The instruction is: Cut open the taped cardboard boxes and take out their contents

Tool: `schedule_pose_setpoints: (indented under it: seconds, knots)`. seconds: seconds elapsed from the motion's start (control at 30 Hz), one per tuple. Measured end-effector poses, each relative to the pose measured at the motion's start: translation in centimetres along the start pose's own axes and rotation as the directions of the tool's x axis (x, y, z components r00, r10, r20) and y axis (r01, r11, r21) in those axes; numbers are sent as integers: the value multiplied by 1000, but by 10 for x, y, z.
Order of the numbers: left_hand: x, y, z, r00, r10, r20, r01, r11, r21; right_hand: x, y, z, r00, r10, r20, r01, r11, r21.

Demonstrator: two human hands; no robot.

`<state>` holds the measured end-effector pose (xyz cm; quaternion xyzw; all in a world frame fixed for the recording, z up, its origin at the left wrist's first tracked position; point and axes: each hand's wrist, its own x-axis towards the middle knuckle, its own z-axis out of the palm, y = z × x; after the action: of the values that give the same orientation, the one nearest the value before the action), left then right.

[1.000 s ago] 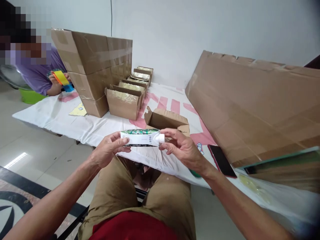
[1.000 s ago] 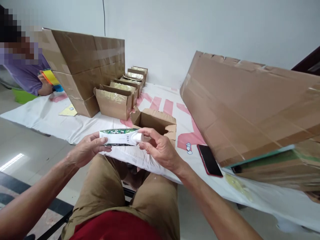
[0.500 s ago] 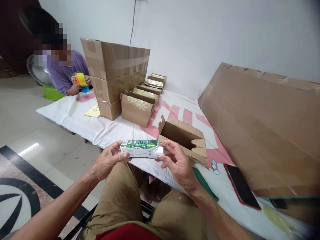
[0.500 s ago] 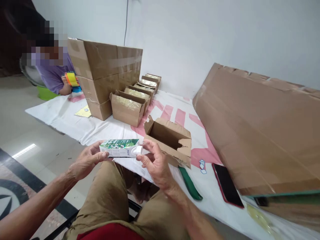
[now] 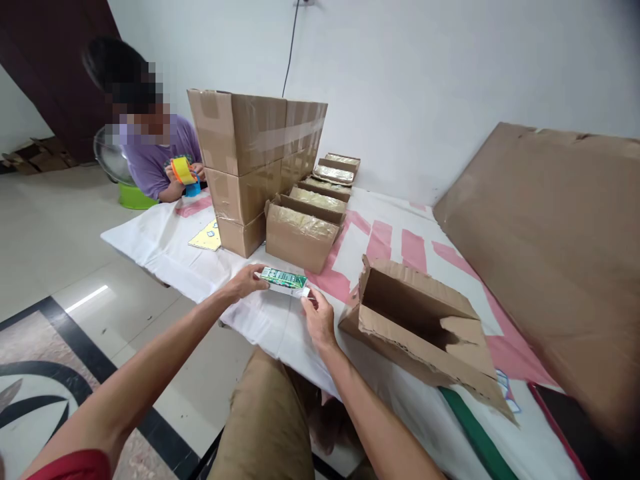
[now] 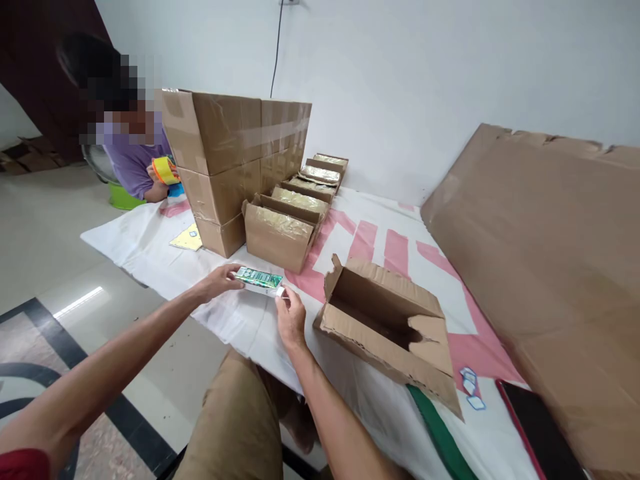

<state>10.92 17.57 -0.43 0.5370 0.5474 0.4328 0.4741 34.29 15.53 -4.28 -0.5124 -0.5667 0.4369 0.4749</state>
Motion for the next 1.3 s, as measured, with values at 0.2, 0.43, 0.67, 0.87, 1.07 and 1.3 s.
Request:
schedule_pose_setpoints:
  seconds: [0.2,0.43,0.67,0.87,1.07,1.3]
  knots:
    - [70,-18,11,1000,-3,-27,3,1000,7,46,18,19,994,78,-72,-76,997,26]
    - [84,-42,21,974,125,-187,-110,990,88,60,36,28,994,77,-76,-71,994,79]
    - [90,-43,29,928,182,-326,-119,972,204,61,38,34,997,24,-77,-19,998,68]
    - [15,-31,52,884,254,-391,-125,937,326,-38,3,11,984,-179,0,179,982,-56]
    - [-70,-17,95,891,443,-100,-368,833,412,-153,-71,-98,610,-654,448,791,532,-301]
    - [-69,9,158,911,404,80,-412,894,178,-159,-61,-259,784,-358,-508,186,915,-359]
